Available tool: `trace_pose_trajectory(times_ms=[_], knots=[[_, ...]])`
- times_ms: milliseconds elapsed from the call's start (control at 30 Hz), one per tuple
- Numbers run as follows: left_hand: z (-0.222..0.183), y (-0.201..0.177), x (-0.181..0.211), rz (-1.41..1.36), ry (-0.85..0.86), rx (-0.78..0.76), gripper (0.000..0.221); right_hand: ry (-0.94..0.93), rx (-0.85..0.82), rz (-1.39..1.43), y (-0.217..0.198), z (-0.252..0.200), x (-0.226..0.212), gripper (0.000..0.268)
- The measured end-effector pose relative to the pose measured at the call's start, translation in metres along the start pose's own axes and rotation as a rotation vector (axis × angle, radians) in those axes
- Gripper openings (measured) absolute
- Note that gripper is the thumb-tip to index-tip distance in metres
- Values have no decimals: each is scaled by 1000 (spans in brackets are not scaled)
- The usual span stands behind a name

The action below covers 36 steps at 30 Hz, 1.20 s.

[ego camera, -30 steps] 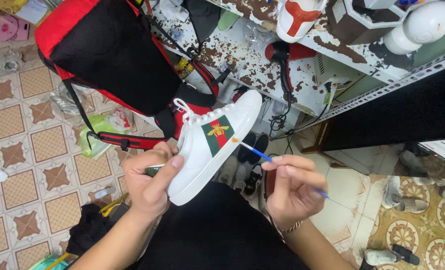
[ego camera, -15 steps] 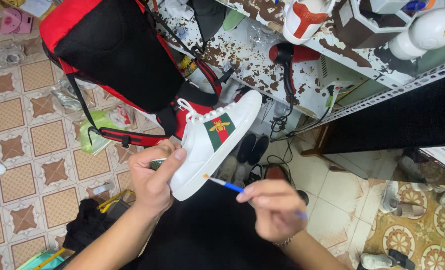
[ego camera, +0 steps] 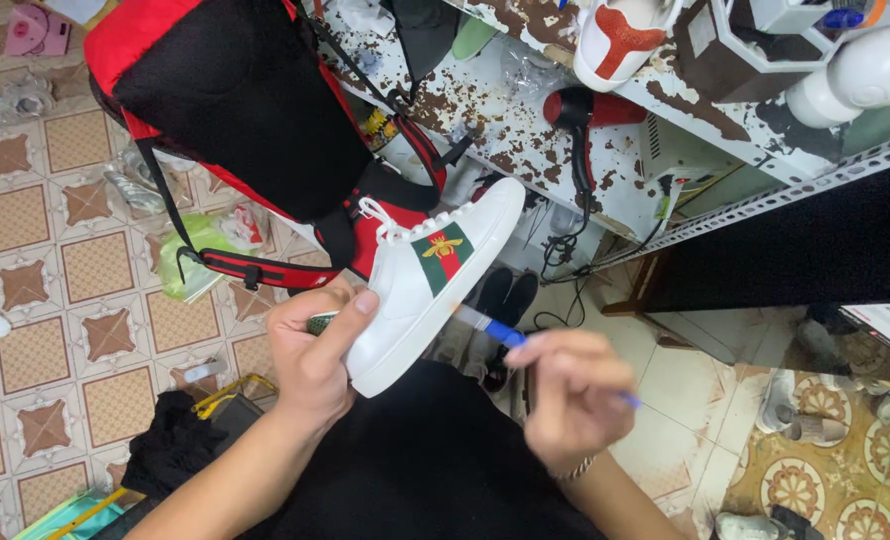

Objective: Apply green and red dye to the stripes of a white sneaker using a paintbrush.

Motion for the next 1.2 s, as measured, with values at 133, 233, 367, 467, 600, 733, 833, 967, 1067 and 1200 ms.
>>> trace_pose_trajectory(times_ms=[133,233,367,467,600,733,833,967,1067,1200], knots=[[3,4,5,-5,16,-16,43,-204,-211,191,7,8,7,29],[4,2,1,29,15,6,39,33,77,-51,-10,9,17,27],[4,-6,-9,30,-4,39,40,-29,-140,84,2,7,11,29],[7,-11,-11,14,-23,53,43,38,-240,114,8,10,22,29],[6,-22,-18,-20,-89,122,44,63,-134,52,12,20,30,28],[9,-37,-23,-151,-192,184,40,86,-394,102,34,28,25,26],[13,-41,-17,-237,-278,219,32,7,-222,-12,37,47,42,25],[8,-47,-24,-318,-298,238,26,1,-246,68,43,42,36,25],[6,-47,-27,-373,-252,207,27,92,-404,42,45,46,33,24],[2,-43,-26,-405,-250,193,31,-2,-292,8,37,55,39,25]])
Point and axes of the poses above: each hand's wrist, its own z-axis towards the middle knuckle, its own y-axis out of the palm, x = y × z, the point moved 3 cm from there along z, towards the middle knuckle, and after that the axes turned 14 degrees about z, right-handed, at the moved point
